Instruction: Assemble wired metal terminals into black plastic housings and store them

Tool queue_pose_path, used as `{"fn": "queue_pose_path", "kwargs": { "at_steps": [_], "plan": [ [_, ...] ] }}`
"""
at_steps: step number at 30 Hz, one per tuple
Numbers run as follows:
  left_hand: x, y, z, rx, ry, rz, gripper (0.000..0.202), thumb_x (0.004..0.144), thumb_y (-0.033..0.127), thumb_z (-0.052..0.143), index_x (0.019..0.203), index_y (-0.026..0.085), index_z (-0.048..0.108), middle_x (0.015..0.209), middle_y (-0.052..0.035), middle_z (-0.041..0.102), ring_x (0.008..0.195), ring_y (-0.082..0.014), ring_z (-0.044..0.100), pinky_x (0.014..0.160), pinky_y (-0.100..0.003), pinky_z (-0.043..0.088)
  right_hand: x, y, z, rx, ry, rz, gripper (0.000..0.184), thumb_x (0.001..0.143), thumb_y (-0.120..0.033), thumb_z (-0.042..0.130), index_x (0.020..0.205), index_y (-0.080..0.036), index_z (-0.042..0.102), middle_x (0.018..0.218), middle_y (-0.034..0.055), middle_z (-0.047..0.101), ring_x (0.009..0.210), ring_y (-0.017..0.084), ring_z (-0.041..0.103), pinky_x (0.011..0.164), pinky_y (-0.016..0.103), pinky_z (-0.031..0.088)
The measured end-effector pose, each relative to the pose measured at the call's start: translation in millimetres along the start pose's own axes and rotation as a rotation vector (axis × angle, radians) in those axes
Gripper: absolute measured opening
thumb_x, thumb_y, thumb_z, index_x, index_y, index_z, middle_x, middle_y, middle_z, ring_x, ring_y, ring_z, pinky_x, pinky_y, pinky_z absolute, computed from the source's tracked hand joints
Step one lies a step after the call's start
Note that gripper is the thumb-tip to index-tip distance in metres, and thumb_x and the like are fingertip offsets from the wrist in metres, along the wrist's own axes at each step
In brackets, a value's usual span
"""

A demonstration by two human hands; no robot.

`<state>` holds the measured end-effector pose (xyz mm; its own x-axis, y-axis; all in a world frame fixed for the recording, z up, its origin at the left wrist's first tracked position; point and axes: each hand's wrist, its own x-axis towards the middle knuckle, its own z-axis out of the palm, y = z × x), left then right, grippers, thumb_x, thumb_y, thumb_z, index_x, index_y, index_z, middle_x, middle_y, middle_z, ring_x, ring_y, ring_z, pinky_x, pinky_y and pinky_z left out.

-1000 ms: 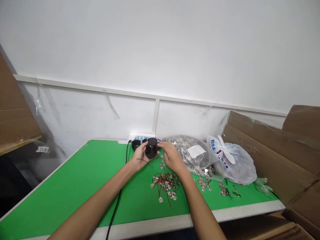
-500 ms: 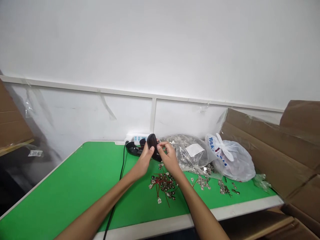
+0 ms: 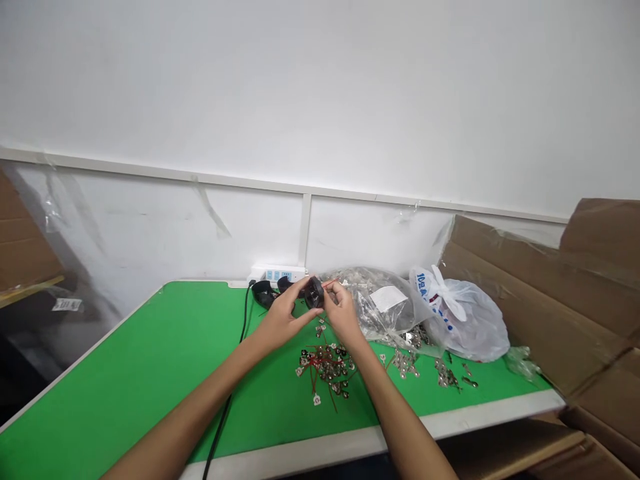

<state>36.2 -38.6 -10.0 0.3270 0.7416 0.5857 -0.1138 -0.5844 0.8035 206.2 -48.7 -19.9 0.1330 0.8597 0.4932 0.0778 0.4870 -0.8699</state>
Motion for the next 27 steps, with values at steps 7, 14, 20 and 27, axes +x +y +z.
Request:
{"fn": "queue_pose_path", "kwargs": {
  "at_steps": [7, 14, 20, 27],
  "plan": [
    [0.3, 10.7, -1.3, -0.056, -0.111, -0.017, 0.061, 0.075, 0.019, 0.087, 0.133, 0.029, 0.070, 0.144, -0.0108, 0.064, 0.141, -0.0350, 0.053, 0.130, -0.055, 0.026, 1.9, -5.3, -9.4, -0.019, -0.099, 0.037, 0.029, 0.087, -0.051, 0.065, 0.078, -0.023, 0.062, 0.078, 0.0013, 0.064, 0.079, 0.020, 0.058, 0.073, 0.031, 0.049],
    [-4.0, 11.0, 3.1, -0.058, -0.137, 0.017, 0.060, 0.080, 0.022, 0.083, 0.137, 0.028, 0.065, 0.152, -0.0111, 0.059, 0.146, -0.0350, 0.049, 0.129, -0.056, 0.027, 1.0, -11.9, -12.6, -0.092, -0.091, -0.078, 0.028, 0.090, -0.046, 0.059, 0.073, -0.023, 0.057, 0.071, -0.0009, 0.054, 0.070, 0.018, 0.049, 0.068, 0.029, 0.043],
    [-5.5, 11.1, 4.2, -0.169, -0.119, -0.041, 0.062, 0.074, 0.014, 0.087, 0.132, 0.026, 0.067, 0.148, -0.0104, 0.061, 0.147, -0.0324, 0.048, 0.131, -0.051, 0.026, -0.2, -11.0, -8.5, -0.088, -0.080, -0.091, 0.029, 0.089, -0.047, 0.058, 0.072, -0.024, 0.055, 0.070, -0.0013, 0.051, 0.069, 0.018, 0.048, 0.067, 0.029, 0.042],
    [-7.4, 12.6, 5.1, -0.211, -0.098, -0.067, 0.062, 0.072, 0.006, 0.085, 0.128, 0.025, 0.069, 0.144, -0.0116, 0.063, 0.143, -0.0315, 0.053, 0.129, -0.049, 0.029, -2.1, -12.1, -9.4, -0.074, -0.114, -0.065, 0.031, 0.089, -0.050, 0.058, 0.074, -0.024, 0.056, 0.074, -0.0002, 0.053, 0.074, 0.019, 0.049, 0.071, 0.030, 0.043]
  ]
}}
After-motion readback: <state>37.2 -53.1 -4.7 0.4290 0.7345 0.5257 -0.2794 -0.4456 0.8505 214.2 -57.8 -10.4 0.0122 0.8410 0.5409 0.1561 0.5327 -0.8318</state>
